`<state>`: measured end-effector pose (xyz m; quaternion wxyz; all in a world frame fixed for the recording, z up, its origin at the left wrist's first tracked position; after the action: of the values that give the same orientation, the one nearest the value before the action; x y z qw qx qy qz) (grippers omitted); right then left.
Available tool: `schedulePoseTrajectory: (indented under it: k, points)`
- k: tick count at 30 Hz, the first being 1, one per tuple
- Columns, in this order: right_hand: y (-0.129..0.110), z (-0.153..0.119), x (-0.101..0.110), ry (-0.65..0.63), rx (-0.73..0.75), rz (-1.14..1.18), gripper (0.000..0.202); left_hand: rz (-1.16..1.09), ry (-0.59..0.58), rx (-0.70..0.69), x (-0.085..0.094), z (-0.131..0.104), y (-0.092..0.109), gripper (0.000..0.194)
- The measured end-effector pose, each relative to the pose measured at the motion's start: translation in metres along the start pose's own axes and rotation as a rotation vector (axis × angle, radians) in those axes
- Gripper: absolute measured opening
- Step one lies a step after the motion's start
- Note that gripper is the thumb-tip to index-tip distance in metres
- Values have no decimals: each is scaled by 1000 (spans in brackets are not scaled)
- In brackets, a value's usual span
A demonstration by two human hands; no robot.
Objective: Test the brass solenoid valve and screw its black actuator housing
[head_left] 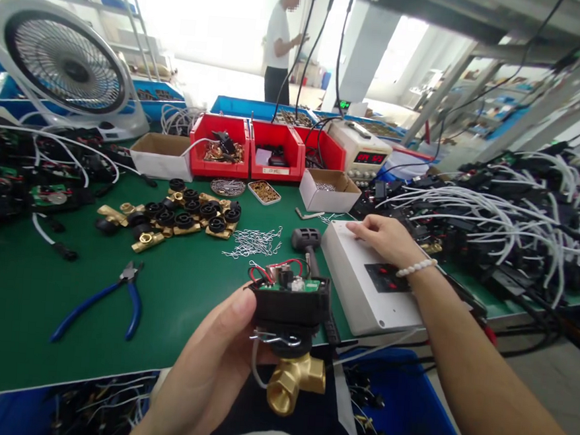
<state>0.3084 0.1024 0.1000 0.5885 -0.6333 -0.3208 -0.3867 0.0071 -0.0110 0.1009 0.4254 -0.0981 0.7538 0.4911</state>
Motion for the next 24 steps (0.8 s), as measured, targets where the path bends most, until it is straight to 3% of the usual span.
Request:
schedulePoseTrajectory:
  k: [8,15,20,24]
  points:
    - [0,-5,-1,30,-1,14,32,-282,-17,86,8,10,-4,25]
    - [4,-6,-3,4,50,148,33,-380,-201,113,3,16,-5,28]
    - [6,-6,-3,-2,70,185,33,-343,-83,66,-1,16,-10,21]
    - [5,-6,-2,1,61,189,30,-315,-1,77,-1,18,-14,28]
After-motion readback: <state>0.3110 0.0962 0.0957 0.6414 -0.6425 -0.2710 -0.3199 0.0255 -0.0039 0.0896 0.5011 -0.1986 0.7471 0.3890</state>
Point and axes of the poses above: each hand's wrist, its own z-axis towards the middle knuckle, its own x-axis out of the back of the hand, y = z × x, the point moved 1 cm from there along z, towards the middle knuckle, and after that the axes turned 9 degrees about -y, right-handed, at the moved point
